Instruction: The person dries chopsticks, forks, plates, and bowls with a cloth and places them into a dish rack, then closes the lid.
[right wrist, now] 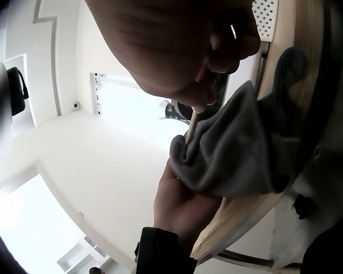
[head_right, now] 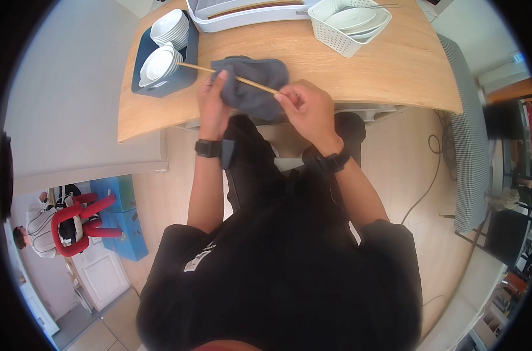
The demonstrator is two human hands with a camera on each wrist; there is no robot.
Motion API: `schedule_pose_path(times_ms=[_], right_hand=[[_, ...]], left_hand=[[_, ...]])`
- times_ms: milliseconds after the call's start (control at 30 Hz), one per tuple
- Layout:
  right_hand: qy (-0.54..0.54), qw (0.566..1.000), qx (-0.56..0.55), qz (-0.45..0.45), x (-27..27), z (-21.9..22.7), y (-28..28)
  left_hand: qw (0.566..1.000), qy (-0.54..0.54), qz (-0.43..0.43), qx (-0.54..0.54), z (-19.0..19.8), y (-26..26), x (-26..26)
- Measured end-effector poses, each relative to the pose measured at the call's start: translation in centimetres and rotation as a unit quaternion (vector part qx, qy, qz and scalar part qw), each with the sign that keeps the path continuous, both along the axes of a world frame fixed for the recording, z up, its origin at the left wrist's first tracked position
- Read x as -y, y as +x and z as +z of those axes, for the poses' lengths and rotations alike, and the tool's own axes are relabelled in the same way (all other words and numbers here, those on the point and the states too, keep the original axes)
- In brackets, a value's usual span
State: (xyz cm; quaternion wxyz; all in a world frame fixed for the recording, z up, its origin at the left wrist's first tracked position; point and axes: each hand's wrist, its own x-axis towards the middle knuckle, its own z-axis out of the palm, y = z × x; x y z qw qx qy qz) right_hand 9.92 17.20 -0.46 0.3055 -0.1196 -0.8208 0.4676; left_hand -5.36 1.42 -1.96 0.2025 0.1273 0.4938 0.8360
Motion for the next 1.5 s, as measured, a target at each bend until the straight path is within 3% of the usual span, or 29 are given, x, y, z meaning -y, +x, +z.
schedule_pose_path(times_ms=[167,333,500,567,633,700,767,833,900,967,1033,1167,1233,1300,1500], right_hand=[[-0.007,0.998,0.060,-0.014,-1.3,-1.0,3.6],[-0.043,0.997,0.059,-0.014,-0.5,-0.9,3.9],[-0.052,0.998,0.013,0.020,0.2,1.3,2.5],[-0.197,0.978,-0.010,0.063,-1.7,1.9,2.5],[-0.168,0.984,-0.013,0.050,-2.5,3.4,2.2],[-0.115,0.993,0.023,0.034,-2.5,4.8,1.7],[-0.089,0.994,0.047,0.046,-3.1,4.0,1.4],[-0.101,0.988,0.046,0.108,-3.3,3.5,1.1],[-0.111,0.988,0.030,0.098,-4.1,2.6,1.2],[-0.122,0.988,0.015,0.091,-4.9,2.5,1.8],[-0.313,0.949,0.026,0.007,-6.1,3.3,2.6],[-0.366,0.927,-0.080,-0.026,-7.8,3.8,3.5],[-0.359,0.930,-0.077,-0.030,-8.5,3.8,3.9],[-0.352,0.932,-0.074,-0.030,-8.4,3.8,3.9],[-0.332,0.942,0.032,0.045,-5.2,3.3,2.5]], left_hand=[[0.997,0.001,0.070,0.027,1.1,-2.7,3.0],[0.996,0.040,0.071,0.036,0.6,-1.3,1.0],[0.998,-0.016,-0.053,0.007,0.4,3.1,-1.9],[0.998,-0.022,-0.067,0.006,1.5,3.8,-1.7],[0.956,-0.175,-0.201,-0.126,1.9,4.4,-1.0],[0.947,-0.175,-0.221,-0.153,2.4,5.6,-1.5],[0.885,-0.249,-0.267,-0.289,3.5,6.5,-1.9],[0.872,-0.278,-0.284,-0.287,3.7,6.5,-2.0],[0.889,-0.259,-0.307,-0.221,3.5,6.5,-1.9],[0.889,-0.256,-0.303,-0.229,3.5,6.6,-1.5],[0.889,-0.254,-0.297,-0.239,3.5,6.5,-1.0],[0.877,-0.297,-0.287,-0.245,2.1,5.2,0.5],[0.874,-0.303,-0.275,-0.261,1.4,4.5,0.8],[0.920,-0.263,-0.241,-0.163,1.7,4.2,0.7],[0.934,-0.202,-0.279,-0.101,2.7,5.7,-1.1]])
